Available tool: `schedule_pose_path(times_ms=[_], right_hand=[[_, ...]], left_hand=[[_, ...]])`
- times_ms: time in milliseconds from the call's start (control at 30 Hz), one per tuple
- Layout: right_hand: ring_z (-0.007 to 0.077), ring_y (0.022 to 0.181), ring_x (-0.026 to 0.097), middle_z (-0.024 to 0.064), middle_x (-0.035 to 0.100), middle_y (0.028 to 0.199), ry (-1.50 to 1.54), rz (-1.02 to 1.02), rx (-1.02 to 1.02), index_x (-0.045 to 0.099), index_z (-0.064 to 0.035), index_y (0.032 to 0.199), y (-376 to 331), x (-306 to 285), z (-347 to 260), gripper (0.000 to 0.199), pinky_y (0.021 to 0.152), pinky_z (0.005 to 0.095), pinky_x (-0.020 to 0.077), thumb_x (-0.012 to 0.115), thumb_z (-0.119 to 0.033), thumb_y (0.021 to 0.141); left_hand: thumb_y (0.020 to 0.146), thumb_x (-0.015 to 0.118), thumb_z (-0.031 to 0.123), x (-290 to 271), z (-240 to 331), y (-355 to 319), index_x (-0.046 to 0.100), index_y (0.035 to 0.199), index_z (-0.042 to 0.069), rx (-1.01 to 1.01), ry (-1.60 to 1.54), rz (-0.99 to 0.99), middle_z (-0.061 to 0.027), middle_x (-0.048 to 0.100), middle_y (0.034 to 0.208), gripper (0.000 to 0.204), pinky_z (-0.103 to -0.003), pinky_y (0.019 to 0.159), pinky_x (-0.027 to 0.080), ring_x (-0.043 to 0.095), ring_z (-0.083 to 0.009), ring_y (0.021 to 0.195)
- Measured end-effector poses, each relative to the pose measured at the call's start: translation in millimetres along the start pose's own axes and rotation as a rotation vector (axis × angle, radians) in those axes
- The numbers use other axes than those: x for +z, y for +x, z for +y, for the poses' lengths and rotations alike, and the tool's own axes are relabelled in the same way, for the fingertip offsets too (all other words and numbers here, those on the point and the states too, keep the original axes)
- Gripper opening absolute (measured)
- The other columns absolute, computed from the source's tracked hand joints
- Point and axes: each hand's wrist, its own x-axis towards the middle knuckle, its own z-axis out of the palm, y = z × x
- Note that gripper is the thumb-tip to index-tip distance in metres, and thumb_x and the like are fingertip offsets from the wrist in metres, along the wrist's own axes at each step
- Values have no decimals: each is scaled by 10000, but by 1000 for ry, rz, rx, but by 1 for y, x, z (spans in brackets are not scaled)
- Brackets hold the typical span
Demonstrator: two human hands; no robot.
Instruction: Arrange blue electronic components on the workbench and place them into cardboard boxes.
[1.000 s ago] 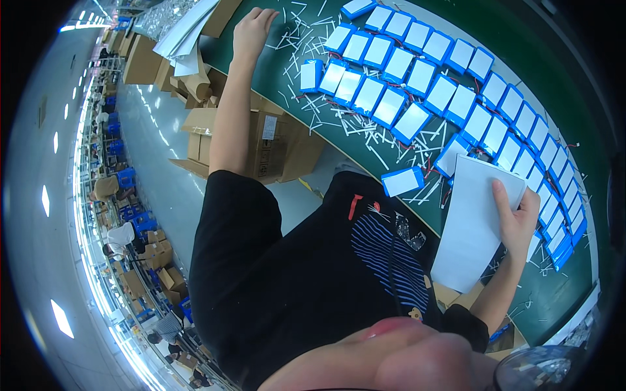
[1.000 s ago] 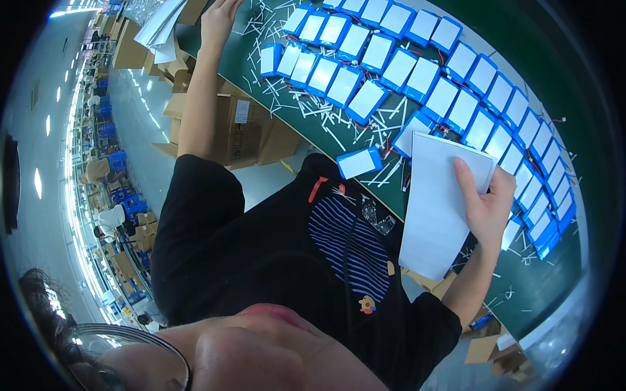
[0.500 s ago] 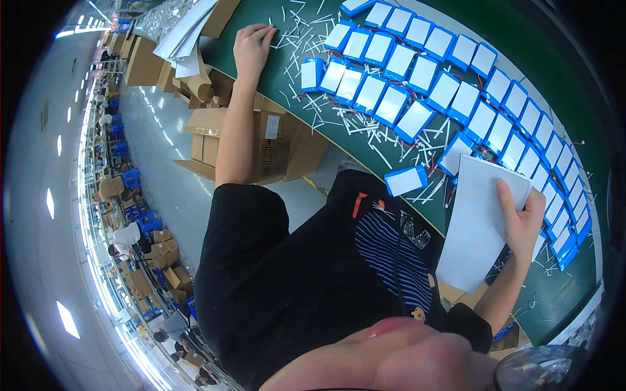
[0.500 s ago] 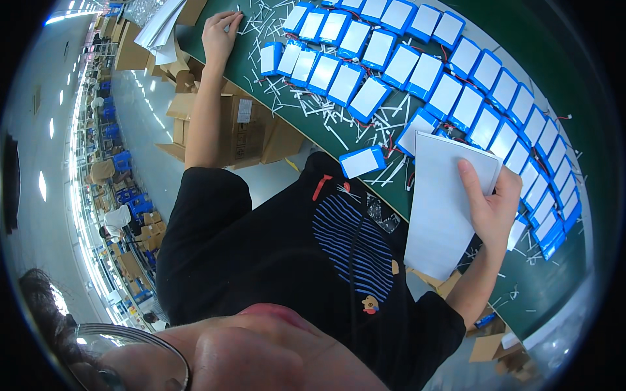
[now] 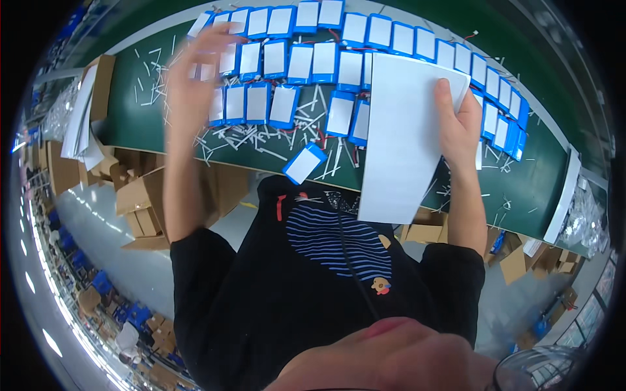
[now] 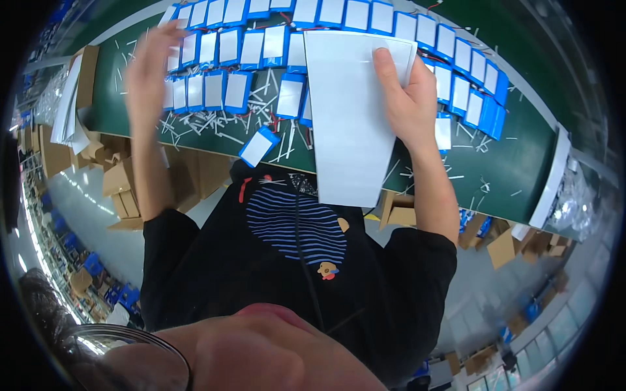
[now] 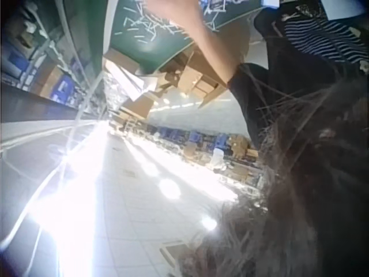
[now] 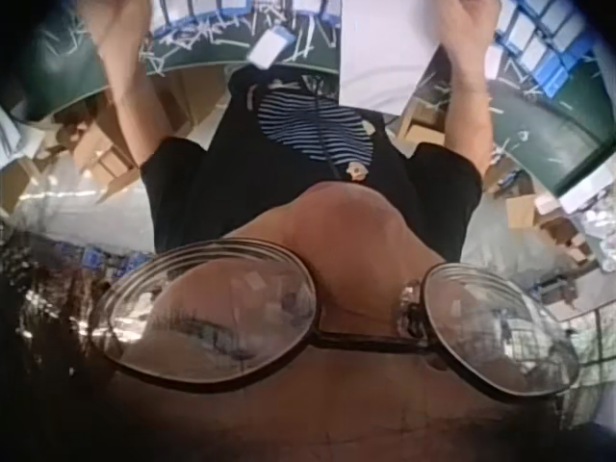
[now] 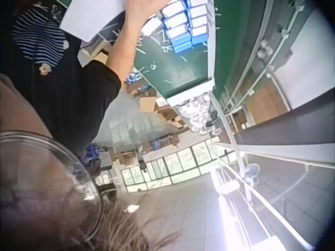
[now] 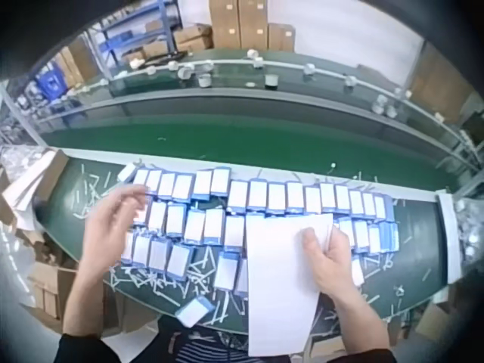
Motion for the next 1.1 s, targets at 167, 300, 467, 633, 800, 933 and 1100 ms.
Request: schedule_pose_path(times_ms=[167, 300, 467, 633, 800, 933, 1100], right_hand=[[84, 695, 576, 47, 666, 849, 135, 131, 0, 624, 12, 1096, 1, 1, 3, 370, 623, 205, 458, 529, -345, 1089], [75, 690, 561, 29, 642, 835, 123, 134, -167, 613, 7, 1098, -5, -2, 9, 399, 617, 193, 434, 477, -368, 1107], [75, 659, 545, 24, 632, 801, 74, 175, -228, 620, 1, 1068, 2, 5, 9, 392, 588, 202, 418, 481, -363, 1106], [115, 601, 543, 36, 627, 735, 139, 172, -243, 624, -14, 961, 8, 15, 5, 357, 552, 217, 410, 530, -334, 1089], [87, 632, 550, 42, 650, 774, -5, 156, -189, 639, 9, 1050, 6, 9, 10, 345, 559, 221, 432, 524, -314, 1093], [101, 646, 579, 62, 675, 798, -83, 207, -248, 650, 11, 1073, 8, 2, 8, 326, 564, 215, 447, 538, -295, 1087], [142, 608, 621, 80, 703, 790, -56, 239, -297, 670, 9, 1073, 12, -1, 14, 362, 516, 231, 461, 559, -336, 1069]], left_hand=[[1109, 434, 297, 134, 94, -22, 565, 1168, 17, -97, -529, -314, -95, 670, 927, 314, -277, 647, 460, 626, -172, 756], [1118, 418, 380, 153, 110, -1, 567, 978, 3, -190, -619, -222, -49, 601, 786, 429, -291, 601, 432, 574, -132, 673], [1106, 423, 462, 178, 98, 13, 623, 1013, -19, -591, -837, -335, -92, 648, 861, 530, -281, 674, 483, 633, -167, 757], [1072, 419, 576, 166, 131, 14, 655, 1110, -35, -790, -838, -394, -138, 679, 974, 655, -304, 812, 528, 671, -235, 931], [1047, 387, 647, 156, 128, 19, 639, 1220, -29, -729, -643, -439, -178, 676, 1128, 742, -386, 946, 527, 653, -320, 1087], [999, 591, 515, 178, 86, 19, 663, 1212, 40, -155, -725, -70, -151, 655, 1254, 526, -401, 1002, 510, 614, -312, 1190], [917, 738, 363, 149, 83, 28, 680, 1214, 151, 744, -178, -166, -79, 645, 1316, 369, -379, 1059, 475, 562, -250, 1291]])
